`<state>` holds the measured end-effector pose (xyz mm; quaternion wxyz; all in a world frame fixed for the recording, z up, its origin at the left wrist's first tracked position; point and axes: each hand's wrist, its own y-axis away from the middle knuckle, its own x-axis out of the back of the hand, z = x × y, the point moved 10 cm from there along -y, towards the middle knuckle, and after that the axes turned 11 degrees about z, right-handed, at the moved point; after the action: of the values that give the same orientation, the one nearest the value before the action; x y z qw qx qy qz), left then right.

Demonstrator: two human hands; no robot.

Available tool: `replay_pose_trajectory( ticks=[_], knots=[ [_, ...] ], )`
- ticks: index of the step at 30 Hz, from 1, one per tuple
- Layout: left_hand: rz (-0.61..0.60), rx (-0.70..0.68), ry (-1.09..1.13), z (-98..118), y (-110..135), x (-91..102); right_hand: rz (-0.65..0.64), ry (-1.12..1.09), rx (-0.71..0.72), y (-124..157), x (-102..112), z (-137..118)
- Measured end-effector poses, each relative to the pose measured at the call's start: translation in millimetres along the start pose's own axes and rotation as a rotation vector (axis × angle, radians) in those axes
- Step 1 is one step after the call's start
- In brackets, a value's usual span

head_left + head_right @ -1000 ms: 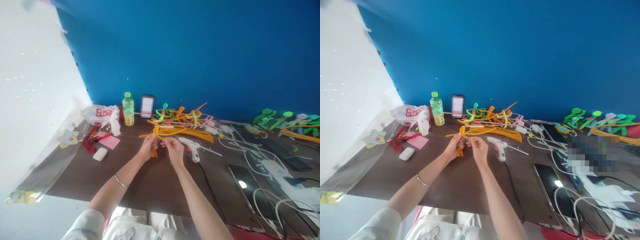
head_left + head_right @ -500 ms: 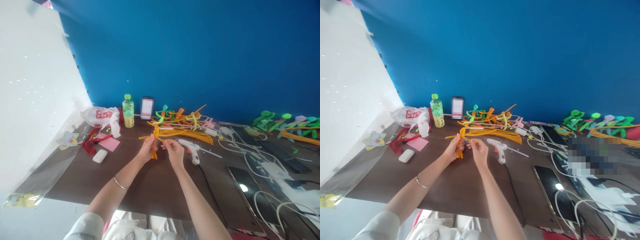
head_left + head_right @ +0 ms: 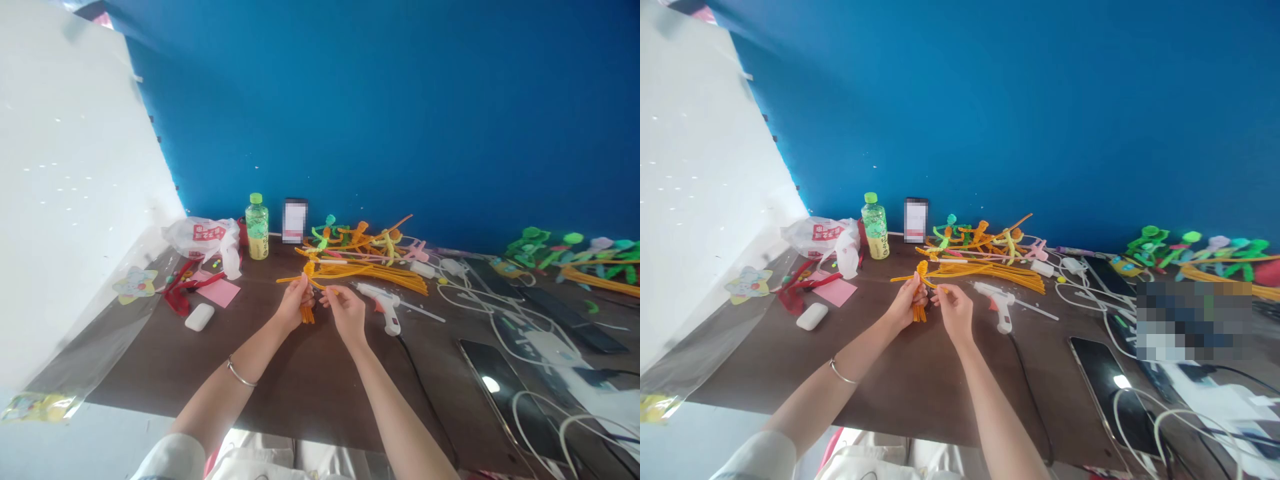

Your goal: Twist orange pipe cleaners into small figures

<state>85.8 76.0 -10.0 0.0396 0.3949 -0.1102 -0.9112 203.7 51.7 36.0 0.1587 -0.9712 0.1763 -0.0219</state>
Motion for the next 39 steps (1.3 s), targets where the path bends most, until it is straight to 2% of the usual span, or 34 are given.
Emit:
replay_pose_trajectory(
  ticks=[7,13,18,26,39],
  knots=[
    [0.028,-0.031,-0.069,2,0,2.8,0.016,0.0,-0.012,2,1,-5],
    [-0.021,-0.03,-0.066,2,2,-2.9,0.018,0.006,0.006,2,2,-6],
    [-0.015,-0.042,-0.077,7,5,-5.1,0.058,0.001,0.013,-1,7,-6],
    [-0.029,-0.101,-0.138,13,7,-6.6,0.036,-0.002,0.013,2,3,-10],
    [-0.018,-0.167,-0.198,12,1,-0.3,0.054,-0.001,0.026,1,6,-11]
  ],
)
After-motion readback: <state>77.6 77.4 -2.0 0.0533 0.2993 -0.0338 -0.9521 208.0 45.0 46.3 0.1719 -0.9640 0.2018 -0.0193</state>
